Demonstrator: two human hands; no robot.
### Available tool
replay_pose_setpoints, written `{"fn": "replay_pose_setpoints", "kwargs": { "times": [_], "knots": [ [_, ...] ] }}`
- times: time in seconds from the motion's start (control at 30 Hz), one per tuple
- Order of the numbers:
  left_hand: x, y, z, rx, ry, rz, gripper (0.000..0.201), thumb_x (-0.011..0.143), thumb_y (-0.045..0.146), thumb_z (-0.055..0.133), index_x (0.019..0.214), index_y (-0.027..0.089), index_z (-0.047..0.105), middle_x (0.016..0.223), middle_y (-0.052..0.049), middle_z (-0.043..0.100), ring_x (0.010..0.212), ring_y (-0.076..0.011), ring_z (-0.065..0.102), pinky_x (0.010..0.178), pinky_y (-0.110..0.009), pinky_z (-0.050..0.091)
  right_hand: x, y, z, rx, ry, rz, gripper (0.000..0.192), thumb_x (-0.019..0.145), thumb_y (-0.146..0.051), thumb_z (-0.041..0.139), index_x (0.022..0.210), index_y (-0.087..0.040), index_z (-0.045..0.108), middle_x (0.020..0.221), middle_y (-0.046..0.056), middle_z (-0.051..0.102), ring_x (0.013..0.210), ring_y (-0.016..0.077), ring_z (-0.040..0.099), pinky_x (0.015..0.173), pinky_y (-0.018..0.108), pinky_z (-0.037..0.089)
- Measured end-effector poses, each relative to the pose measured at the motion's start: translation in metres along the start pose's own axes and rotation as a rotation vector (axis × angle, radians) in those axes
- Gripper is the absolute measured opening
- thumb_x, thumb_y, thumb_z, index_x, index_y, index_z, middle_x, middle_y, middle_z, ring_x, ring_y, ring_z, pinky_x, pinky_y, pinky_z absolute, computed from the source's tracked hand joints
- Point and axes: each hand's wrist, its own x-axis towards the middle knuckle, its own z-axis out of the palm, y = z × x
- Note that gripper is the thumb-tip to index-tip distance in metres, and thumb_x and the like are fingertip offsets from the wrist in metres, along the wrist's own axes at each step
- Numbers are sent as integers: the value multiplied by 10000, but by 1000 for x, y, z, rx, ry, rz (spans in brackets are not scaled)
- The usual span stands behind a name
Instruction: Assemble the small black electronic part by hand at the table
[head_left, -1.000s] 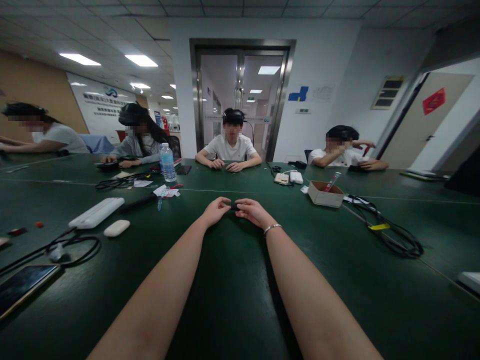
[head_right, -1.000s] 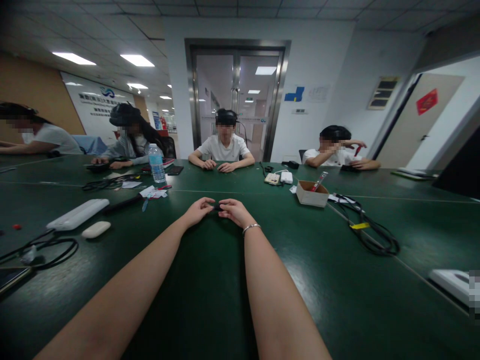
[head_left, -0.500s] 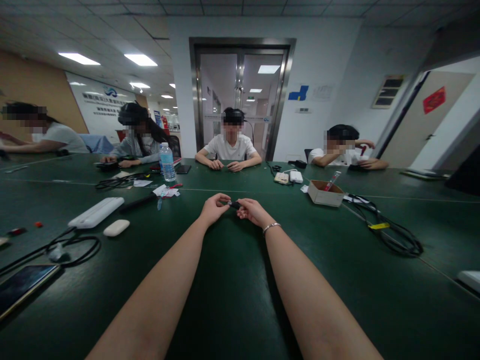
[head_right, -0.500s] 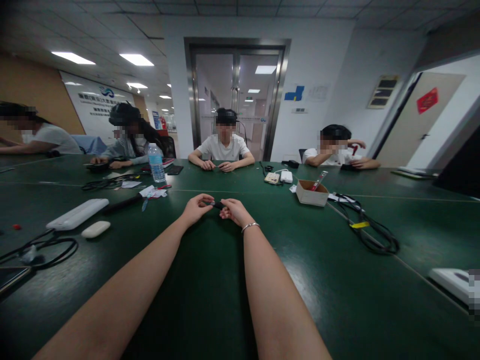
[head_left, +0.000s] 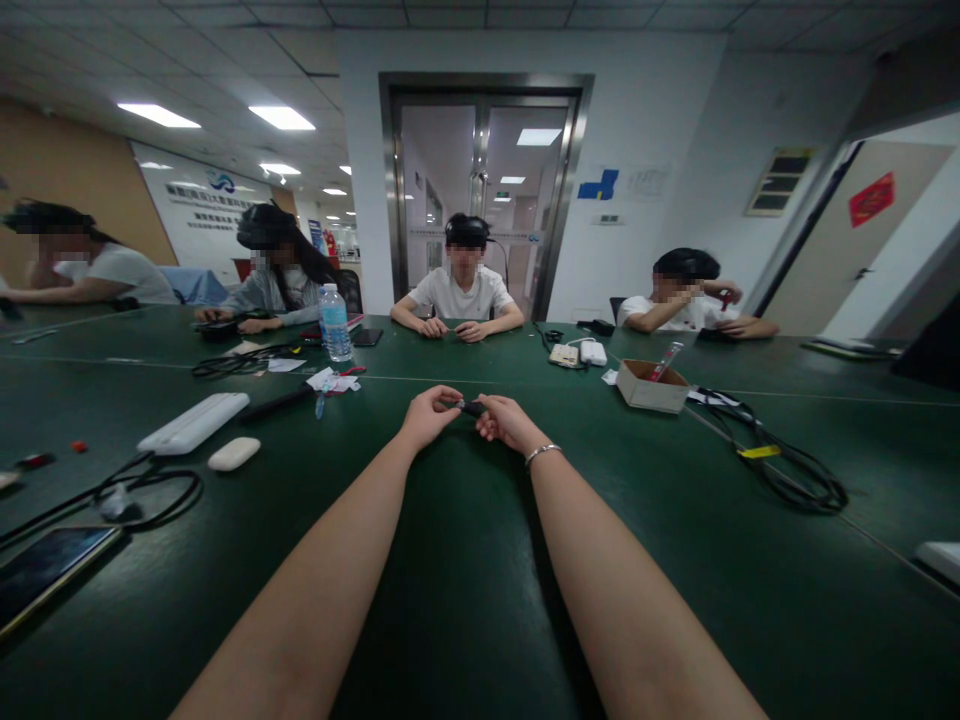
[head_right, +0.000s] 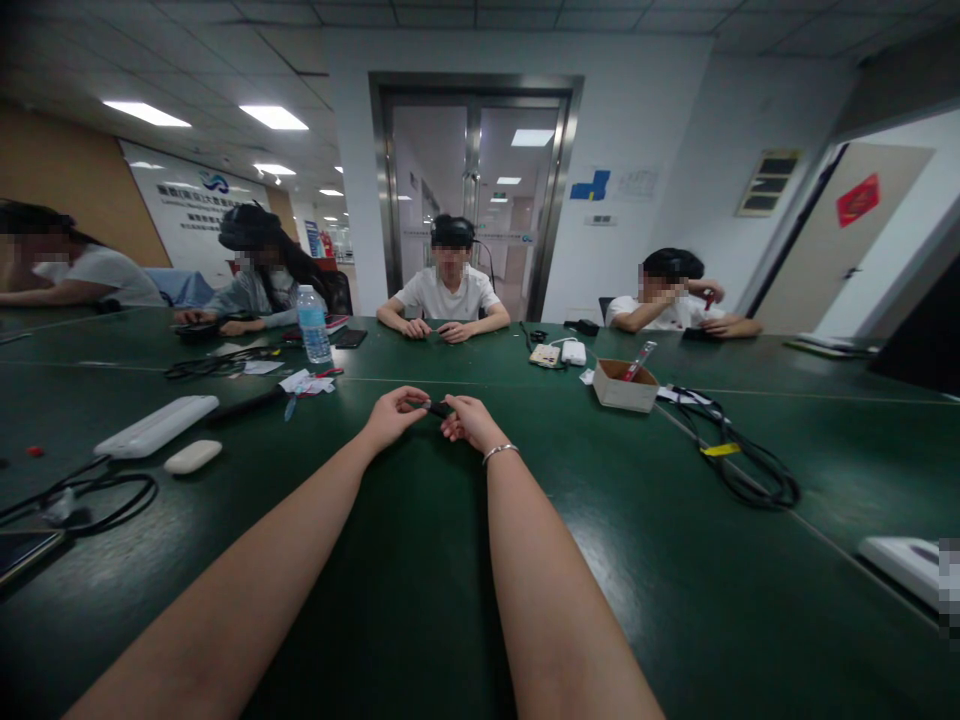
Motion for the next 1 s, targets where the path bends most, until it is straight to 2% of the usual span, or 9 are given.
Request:
{"fn": "replay_pose_setpoints", "kwargs": {
  "times": [0.1,0.23,0.37,0.47,0.53,0.73,0.83,0.93,1.0],
  "knots": [
    [0,0,0,-16,14,-14,282,657,254,666,915,156,614,912,-70,647,746,-149,589,710,-289,479,-1,-1,0,10,-32,-6,202,911,-324,463,943,-127,495,462,24,585,342,121,533,315,164,412],
    [0,2,-2,-19,26,-16,276,655,252,667,907,151,614,900,-70,645,756,-154,590,714,-293,480,-2,1,-4,63,-74,-42,206,816,-179,603,966,-135,470,542,32,627,424,120,577,390,165,459],
    [0,4,-3,-17,10,-13,268,662,238,658,910,150,609,914,-72,644,712,-140,586,679,-281,482,0,0,-5,24,-61,2,145,840,-222,583,795,-111,500,505,50,607,320,61,458,299,115,332],
    [1,5,-2,-64,7,-13,266,657,226,660,903,143,605,904,-72,644,726,-141,590,690,-280,483,1,-3,-2,-68,-16,45,339,892,-382,484,675,-121,483,420,36,552,260,45,366,249,116,228],
    [1,6,-2,-102,2,-20,273,639,217,672,891,138,603,895,-72,646,754,-148,595,708,-284,482,1,-4,0,-133,2,70,423,908,-447,409,629,-135,466,382,31,523,245,51,347,239,126,204],
    [2,8,-2,-149,-38,-43,262,616,220,688,850,130,611,889,-75,650,751,-148,595,729,-297,476,3,-3,0,-154,-15,80,482,879,-545,382,570,-176,392,368,21,501,241,59,331,245,142,212],
    [2,6,-2,-171,-41,-55,345,609,208,697,931,136,596,898,-75,648,764,-152,600,723,-294,469,4,-2,0,-147,-14,84,473,883,-535,380,571,-178,386,383,24,507,254,67,358,250,147,238],
    [2,2,-3,-195,-56,-59,420,609,200,706,1003,143,571,896,-74,647,789,-161,607,736,-299,463,3,-2,-2,-129,-17,90,445,903,-479,380,586,-168,409,413,32,524,291,79,419,269,149,307],
    [2,1,-4,-198,-66,-65,418,613,205,709,1003,142,572,896,-78,647,795,-164,608,747,-305,461,-1,-3,-4,-49,-60,80,353,897,-390,458,637,-151,445,468,32,553,345,83,482,328,152,394]
  ]
}}
